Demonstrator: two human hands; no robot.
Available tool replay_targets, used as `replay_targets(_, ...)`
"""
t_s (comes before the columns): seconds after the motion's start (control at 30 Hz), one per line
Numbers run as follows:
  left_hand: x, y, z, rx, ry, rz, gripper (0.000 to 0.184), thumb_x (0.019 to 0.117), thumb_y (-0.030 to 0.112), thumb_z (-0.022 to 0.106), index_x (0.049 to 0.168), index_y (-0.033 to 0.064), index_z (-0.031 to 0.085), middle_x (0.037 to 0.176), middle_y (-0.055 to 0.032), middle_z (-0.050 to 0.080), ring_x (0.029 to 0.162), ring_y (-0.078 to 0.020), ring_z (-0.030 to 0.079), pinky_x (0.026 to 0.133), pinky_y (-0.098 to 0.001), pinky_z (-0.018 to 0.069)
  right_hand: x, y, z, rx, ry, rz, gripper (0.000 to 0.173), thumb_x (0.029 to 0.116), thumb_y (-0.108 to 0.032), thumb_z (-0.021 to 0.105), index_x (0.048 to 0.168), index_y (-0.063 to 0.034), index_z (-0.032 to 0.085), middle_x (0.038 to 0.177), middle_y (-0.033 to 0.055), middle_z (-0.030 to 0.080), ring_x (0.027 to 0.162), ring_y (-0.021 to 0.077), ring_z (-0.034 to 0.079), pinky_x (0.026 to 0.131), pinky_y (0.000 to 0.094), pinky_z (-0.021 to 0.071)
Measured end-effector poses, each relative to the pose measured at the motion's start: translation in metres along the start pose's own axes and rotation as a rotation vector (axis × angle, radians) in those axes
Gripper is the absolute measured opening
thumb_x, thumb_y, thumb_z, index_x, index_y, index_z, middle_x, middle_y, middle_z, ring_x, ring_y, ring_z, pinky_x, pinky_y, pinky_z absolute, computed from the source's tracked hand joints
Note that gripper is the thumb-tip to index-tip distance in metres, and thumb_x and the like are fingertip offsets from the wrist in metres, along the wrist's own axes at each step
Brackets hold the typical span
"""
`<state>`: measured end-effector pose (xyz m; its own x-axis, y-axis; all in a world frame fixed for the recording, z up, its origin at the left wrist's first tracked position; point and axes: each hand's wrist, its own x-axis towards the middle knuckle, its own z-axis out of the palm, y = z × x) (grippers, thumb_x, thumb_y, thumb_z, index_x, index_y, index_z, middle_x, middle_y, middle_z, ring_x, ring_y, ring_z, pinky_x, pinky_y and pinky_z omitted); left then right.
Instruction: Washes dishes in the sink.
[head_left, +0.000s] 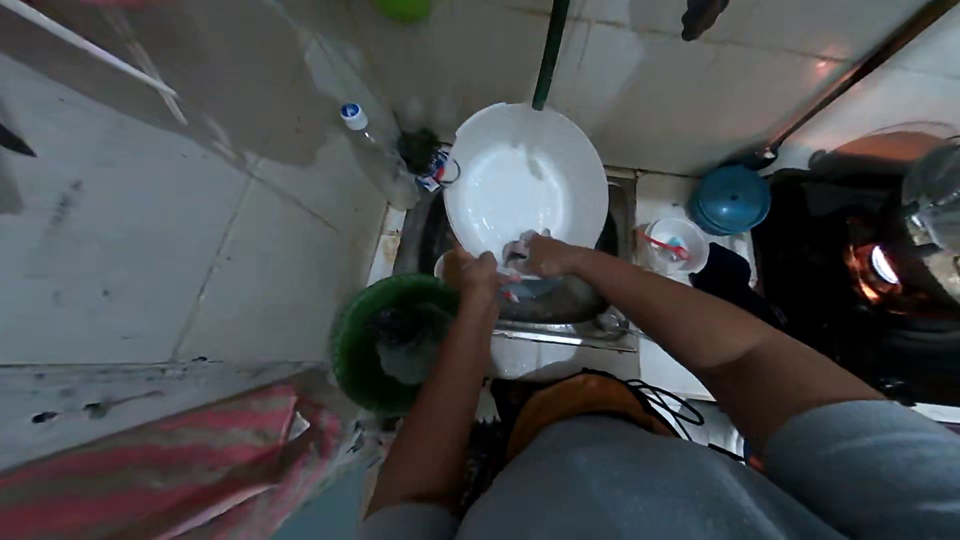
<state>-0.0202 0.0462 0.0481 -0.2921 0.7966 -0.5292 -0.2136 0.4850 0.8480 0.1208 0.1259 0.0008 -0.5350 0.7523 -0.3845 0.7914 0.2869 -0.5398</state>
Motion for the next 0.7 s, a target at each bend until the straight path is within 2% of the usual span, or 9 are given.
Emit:
replay_targets(0.13, -0.006, -0.015, 0.005, -0.038, -0.039, -0.052, 0.069, 0.1051, 0.006, 0.042, 0.163, 0.0181, 0.007, 0.141, -0.0268, 0.045, 0.097, -0.0343, 0.065, 0.073, -0.0481, 0.0597, -0.021, -0.019, -0.001, 0.393, 0.049, 0.131, 0.046, 0.1094, -0.036, 0.048, 0.117, 0.0049, 0.068, 0.112, 0.0263, 0.068, 0.106, 0.0384, 0.066, 0.097, 0.0596, 0.0485)
replay_targets(0.23, -0.007, -0.036, 0.006, -0.119, -0.064, -0.137, 0.065, 0.1089, 0.01, 0.042, 0.163, 0.0145, 0.006, 0.151, -0.0285, 0.039, 0.108, -0.0387, 0.064, 0.082, -0.0504, 0.0586, -0.03, -0.045, -0.01, 0.622, 0.138, 0.181, 0.043, 0.1115, -0.029, 0.038, 0.123, 0.0037, 0.064, 0.112, 0.0217, 0.065, 0.102, 0.0299, 0.064, 0.091, 0.0504, 0.0515)
replay_targets(0.3, -0.009, -0.058, 0.005, -0.072, -0.091, -0.141, 0.054, 0.1077, 0.008, 0.046, 0.157, 0.0012, 0.023, 0.143, -0.0289, 0.046, 0.107, -0.0353, 0.065, 0.084, -0.0471, 0.0593, -0.03, -0.084, -0.004, 0.72, 0.091, 0.18, 0.043, 0.1113, -0.031, 0.037, 0.12, 0.002, 0.063, 0.107, 0.0182, 0.064, 0.094, 0.0255, 0.062, 0.084, 0.0469, 0.0524)
replay_targets(0.33, -0.009, -0.067, 0.005, -0.007, -0.089, -0.146, 0.044, 0.1068, 0.011, 0.051, 0.146, -0.0062, 0.04, 0.133, -0.0285, 0.055, 0.104, -0.033, 0.066, 0.086, -0.046, 0.0589, -0.032, -0.103, 0.001, 0.729, 0.035, 0.122, 0.043, 0.1121, -0.03, 0.037, 0.124, 0.0025, 0.062, 0.114, 0.0198, 0.064, 0.101, 0.0265, 0.062, 0.09, 0.048, 0.0515)
replay_targets(0.4, -0.012, -0.08, 0.0, 0.124, -0.119, -0.147, 0.036, 0.1049, 0.017, 0.058, 0.132, -0.0065, 0.055, 0.118, -0.0224, 0.062, 0.098, -0.0262, 0.061, 0.087, -0.042, 0.0532, -0.035, -0.129, 0.01, 0.651, -0.095, -0.099, 0.039, 0.1123, -0.022, 0.037, 0.134, 0.001, 0.059, 0.133, 0.0199, 0.061, 0.123, 0.0261, 0.059, 0.106, 0.046, 0.0475)
replay_targets(0.47, -0.012, -0.085, -0.004, 0.071, -0.104, -0.129, 0.043, 0.1043, 0.014, 0.057, 0.142, -0.0022, 0.046, 0.124, -0.0225, 0.058, 0.099, -0.0262, 0.06, 0.085, -0.0421, 0.0534, -0.043, -0.139, 0.0, 0.497, -0.119, -0.278, 0.039, 0.1101, -0.016, 0.043, 0.144, -0.002, 0.056, 0.146, 0.0194, 0.056, 0.135, 0.0277, 0.054, 0.114, 0.0461, 0.0422)
replay_targets(0.53, -0.007, -0.085, -0.008, -0.042, -0.086, -0.145, 0.061, 0.1067, 0.012, 0.051, 0.16, 0.0083, 0.02, 0.143, -0.0278, 0.049, 0.105, -0.0342, 0.067, 0.084, -0.0474, 0.0605, -0.072, -0.128, -0.026, 0.383, -0.011, -0.246, 0.034, 0.107, -0.015, 0.05, 0.137, -0.0038, 0.062, 0.136, 0.0173, 0.062, 0.123, 0.0272, 0.061, 0.104, 0.0466, 0.05)
replay_targets(0.63, -0.004, -0.073, -0.006, -0.148, -0.077, -0.179, 0.07, 0.1083, 0.009, 0.041, 0.163, 0.0181, -0.002, 0.151, -0.0297, 0.035, 0.101, -0.0364, 0.068, 0.08, -0.0474, 0.0614, -0.123, -0.058, -0.047, 0.136, 0.079, -0.031, 0.021, 0.104, -0.015, 0.056, 0.108, -0.0012, 0.072, 0.097, 0.0149, 0.071, 0.084, 0.0265, 0.069, 0.077, 0.0488, 0.0574)
replay_targets(0.7, -0.003, -0.065, -0.005, -0.163, -0.058, -0.19, 0.07, 0.1084, 0.008, 0.04, 0.163, 0.0188, -0.003, 0.154, -0.0292, 0.033, 0.102, -0.0366, 0.068, 0.081, -0.0467, 0.0619, -0.144, -0.009, -0.029, -0.066, -0.055, 0.204, 0.02, 0.1016, -0.013, 0.062, 0.113, 0.0024, 0.07, 0.103, 0.0243, 0.07, 0.095, 0.0401, 0.068, 0.087, 0.0606, 0.054)
